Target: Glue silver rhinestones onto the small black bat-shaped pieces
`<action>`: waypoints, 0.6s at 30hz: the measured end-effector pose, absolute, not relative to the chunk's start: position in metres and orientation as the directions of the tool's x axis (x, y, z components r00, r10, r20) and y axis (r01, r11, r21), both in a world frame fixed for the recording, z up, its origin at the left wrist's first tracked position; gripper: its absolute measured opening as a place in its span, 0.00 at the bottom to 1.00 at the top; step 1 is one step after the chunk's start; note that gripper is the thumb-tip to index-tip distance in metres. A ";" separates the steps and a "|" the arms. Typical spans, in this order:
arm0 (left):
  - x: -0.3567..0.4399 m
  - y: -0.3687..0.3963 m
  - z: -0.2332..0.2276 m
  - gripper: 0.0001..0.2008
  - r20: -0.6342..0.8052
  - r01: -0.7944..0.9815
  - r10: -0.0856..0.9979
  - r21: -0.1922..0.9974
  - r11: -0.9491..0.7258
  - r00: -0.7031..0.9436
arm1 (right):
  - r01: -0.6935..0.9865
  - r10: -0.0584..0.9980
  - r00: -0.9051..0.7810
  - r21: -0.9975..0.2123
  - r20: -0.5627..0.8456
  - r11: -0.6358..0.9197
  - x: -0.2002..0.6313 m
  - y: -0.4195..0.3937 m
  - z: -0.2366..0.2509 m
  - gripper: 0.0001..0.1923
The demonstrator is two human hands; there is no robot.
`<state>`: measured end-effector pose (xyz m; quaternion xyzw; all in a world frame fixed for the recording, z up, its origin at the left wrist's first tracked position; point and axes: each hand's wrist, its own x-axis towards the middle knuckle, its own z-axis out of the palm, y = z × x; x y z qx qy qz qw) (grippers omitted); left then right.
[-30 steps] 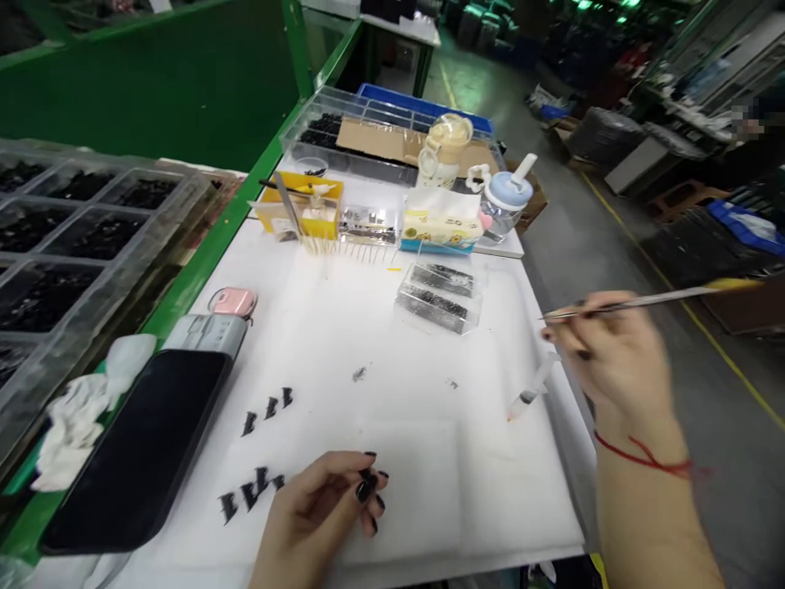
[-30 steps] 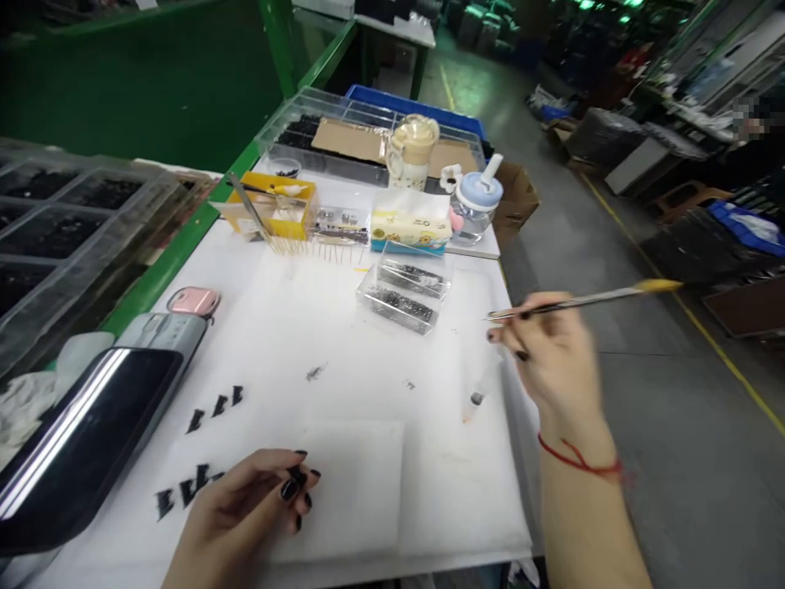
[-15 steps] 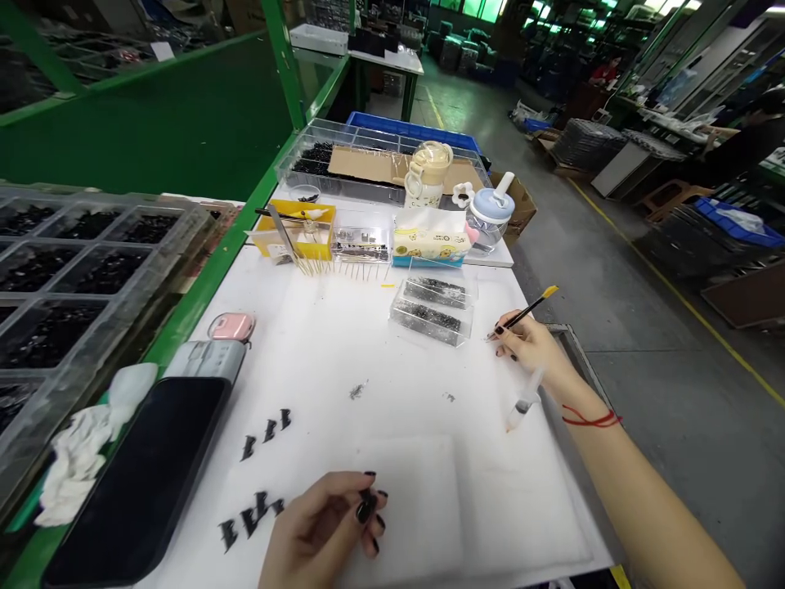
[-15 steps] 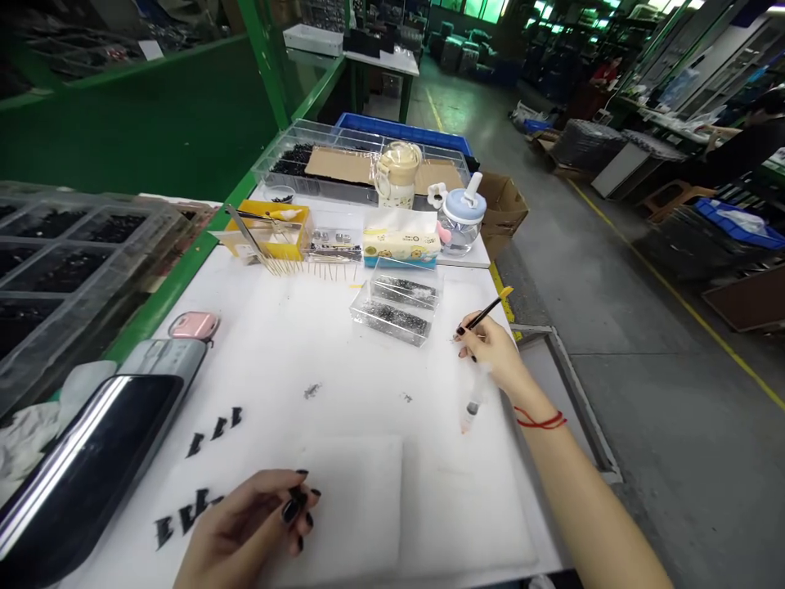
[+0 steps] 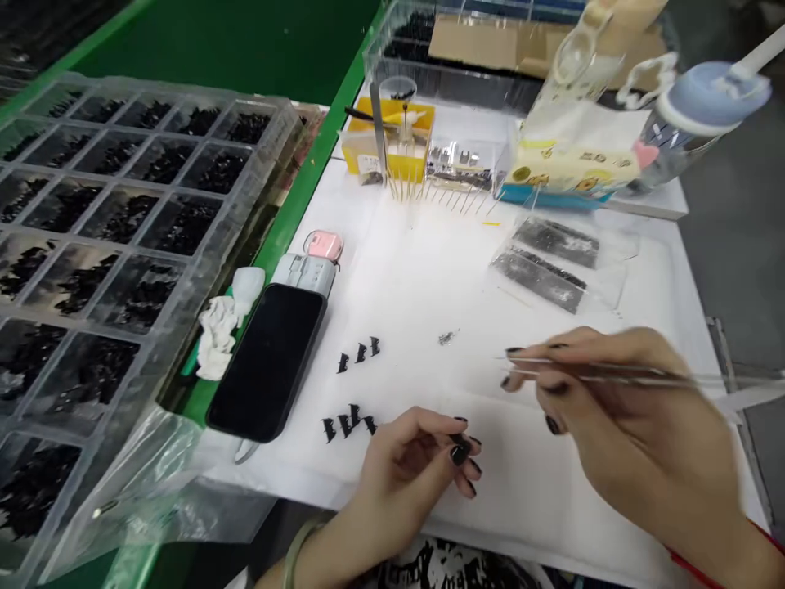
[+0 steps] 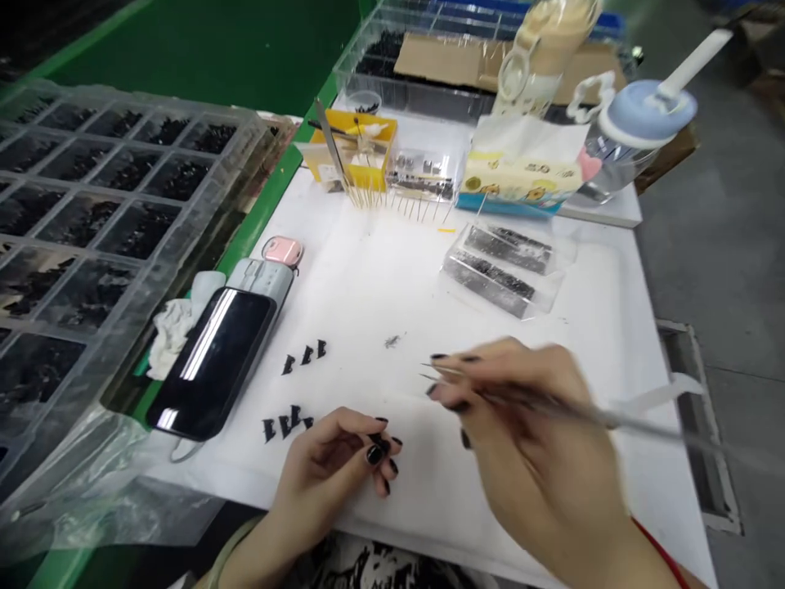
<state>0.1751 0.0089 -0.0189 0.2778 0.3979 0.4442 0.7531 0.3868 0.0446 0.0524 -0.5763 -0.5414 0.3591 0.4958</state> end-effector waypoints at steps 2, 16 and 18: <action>0.175 0.008 -0.018 0.05 -0.308 -0.489 0.897 0.758 0.433 0.317 | 0.255 0.996 0.076 -0.966 0.055 0.034 0.370 0.059 0.040 0.06; 0.168 0.002 -0.016 0.20 -0.152 -0.494 0.890 0.785 0.374 0.430 | 0.244 0.993 -0.014 -0.963 -0.118 -0.111 0.365 0.080 0.003 0.08; 0.168 0.006 -0.015 0.18 -0.126 -0.426 0.913 0.854 0.299 0.388 | 0.268 0.991 -0.042 -0.957 -0.124 -0.108 0.365 0.081 0.004 0.08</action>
